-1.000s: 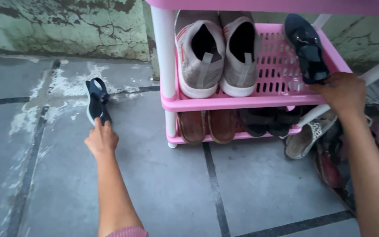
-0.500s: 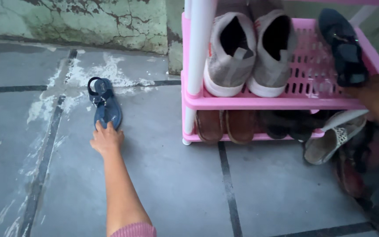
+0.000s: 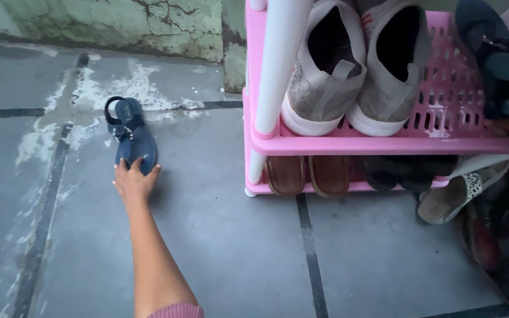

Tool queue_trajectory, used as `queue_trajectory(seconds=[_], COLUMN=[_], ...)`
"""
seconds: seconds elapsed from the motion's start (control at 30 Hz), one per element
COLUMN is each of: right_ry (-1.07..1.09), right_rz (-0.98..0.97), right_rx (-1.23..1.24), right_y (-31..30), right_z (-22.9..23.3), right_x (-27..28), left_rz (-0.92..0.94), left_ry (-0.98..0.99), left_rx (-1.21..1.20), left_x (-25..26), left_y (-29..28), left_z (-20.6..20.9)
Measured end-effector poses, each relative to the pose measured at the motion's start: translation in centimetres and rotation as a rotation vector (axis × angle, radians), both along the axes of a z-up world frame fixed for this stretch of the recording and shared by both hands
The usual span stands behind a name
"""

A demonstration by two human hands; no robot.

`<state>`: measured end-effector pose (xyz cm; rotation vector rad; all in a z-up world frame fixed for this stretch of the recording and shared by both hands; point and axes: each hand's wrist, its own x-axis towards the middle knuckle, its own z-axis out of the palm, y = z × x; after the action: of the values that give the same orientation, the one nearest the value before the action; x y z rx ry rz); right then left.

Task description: The person picks up various shoes and sandals from the floor and places them onto a pink three-tier shoe rack. They handle sneakers, sandals, and flip-flops one at a time, arranging them on the middle and lower shelves.

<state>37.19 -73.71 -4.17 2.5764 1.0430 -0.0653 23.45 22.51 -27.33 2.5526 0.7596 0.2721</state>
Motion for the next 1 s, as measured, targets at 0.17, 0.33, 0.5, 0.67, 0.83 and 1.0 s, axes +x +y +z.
queue_trajectory(seconds=[0.17, 0.33, 0.5, 0.67, 0.83, 1.0], right_ry=[-0.036, -0.159, -0.261, -0.43, -0.441, -0.182], right_rz=[-0.28, -0.794, -1.009, -0.89, -0.881, -1.072], right_rx=[-0.244, -0.141, 0.224, 0.281, 0.472, 0.813], right_y=[0.7, 8.7, 15.7, 17.8, 18.5, 22.1], right_z=[1.0, 5.6, 9.0, 7.7, 7.4, 9.4], right_x=[-1.5, -5.7, -9.0, -10.0, -11.7, -14.0], left_rz=[0.069, 0.176, 0.288, 0.413, 0.24, -0.202], left_ry=[-0.169, -0.343, -0.214, -0.233, -0.268, -0.014], left_rx=[-0.093, -0.224, 0.056, -0.039, 0.079, 0.314], left_x=[1.3, 1.6, 2.4, 0.2, -3.5, -6.9], left_y=[-0.5, -3.6, -5.0, -6.1, -7.8, -8.6], left_z=[-2.0, -1.3, 4.8, 14.6, 25.2, 32.7])
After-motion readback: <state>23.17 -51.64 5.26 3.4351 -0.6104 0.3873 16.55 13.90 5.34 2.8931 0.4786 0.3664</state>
